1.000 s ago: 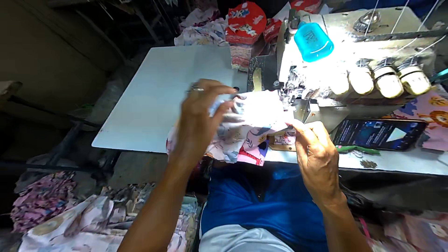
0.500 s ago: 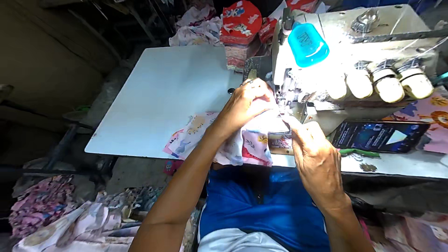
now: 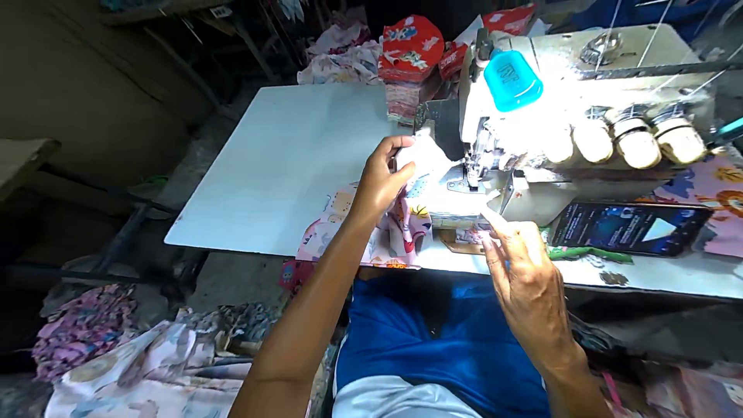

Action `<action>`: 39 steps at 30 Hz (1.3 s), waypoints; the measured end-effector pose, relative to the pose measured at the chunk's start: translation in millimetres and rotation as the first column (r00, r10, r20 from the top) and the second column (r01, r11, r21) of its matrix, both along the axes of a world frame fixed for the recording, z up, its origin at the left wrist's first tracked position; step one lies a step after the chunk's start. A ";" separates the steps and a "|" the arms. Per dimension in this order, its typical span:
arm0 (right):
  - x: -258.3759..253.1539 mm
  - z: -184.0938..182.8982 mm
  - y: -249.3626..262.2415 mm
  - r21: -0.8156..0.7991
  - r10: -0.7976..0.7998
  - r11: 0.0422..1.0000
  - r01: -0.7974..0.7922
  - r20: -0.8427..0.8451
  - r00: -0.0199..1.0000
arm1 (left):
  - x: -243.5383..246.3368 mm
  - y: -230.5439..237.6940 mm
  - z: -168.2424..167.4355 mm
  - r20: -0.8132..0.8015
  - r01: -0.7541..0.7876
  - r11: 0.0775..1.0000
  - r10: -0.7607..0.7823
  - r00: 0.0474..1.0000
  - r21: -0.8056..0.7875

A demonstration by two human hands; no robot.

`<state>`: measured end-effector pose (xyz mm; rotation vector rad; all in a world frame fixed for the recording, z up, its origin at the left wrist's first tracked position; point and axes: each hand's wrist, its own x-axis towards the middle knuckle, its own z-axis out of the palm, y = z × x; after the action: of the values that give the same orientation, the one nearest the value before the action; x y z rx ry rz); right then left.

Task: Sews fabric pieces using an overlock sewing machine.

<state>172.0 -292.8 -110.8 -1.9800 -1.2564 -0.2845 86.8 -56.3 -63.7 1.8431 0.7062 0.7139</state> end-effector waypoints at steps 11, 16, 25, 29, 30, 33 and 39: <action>-1.0 24.8 27.4 0.112 0.278 0.957 -0.269 -0.073 0.958 | -61.1 -94.8 -22.4 0.102 -0.094 0.975 0.075 0.992 0.199; 25.9 31.3 23.0 -0.009 0.429 0.901 -0.433 -0.129 0.894 | -59.8 -124.6 -44.8 0.039 -0.012 0.743 -0.019 0.999 0.669; 47.5 38.8 5.3 -0.010 0.219 0.976 -0.219 0.014 0.976 | -25.9 -117.4 -41.5 0.056 0.035 0.599 -0.133 0.990 0.800; 12.4 2.2 7.3 0.148 0.482 0.874 -0.463 -0.388 0.786 | -45.3 -105.9 -12.8 0.438 -0.242 0.767 -0.056 0.897 0.595; 2.7 -8.3 9.6 0.151 0.520 0.848 -0.508 -0.426 0.740 | -48.3 -98.0 0.2 0.485 -0.309 0.745 -0.022 0.874 0.591; -17.7 -28.0 17.1 0.224 0.570 0.813 -0.538 -0.495 0.656 | -40.1 -66.0 48.8 0.499 -0.432 0.542 0.026 0.866 0.721; -13.0 -12.7 18.6 0.381 0.386 0.903 -0.198 -0.516 0.765 | -6.6 -22.0 89.0 0.211 -0.132 0.364 -0.187 0.959 0.922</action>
<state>159.0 -274.2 -123.5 -1.4065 -1.0153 0.2673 80.2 -78.3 25.2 2.6749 -0.0384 1.5600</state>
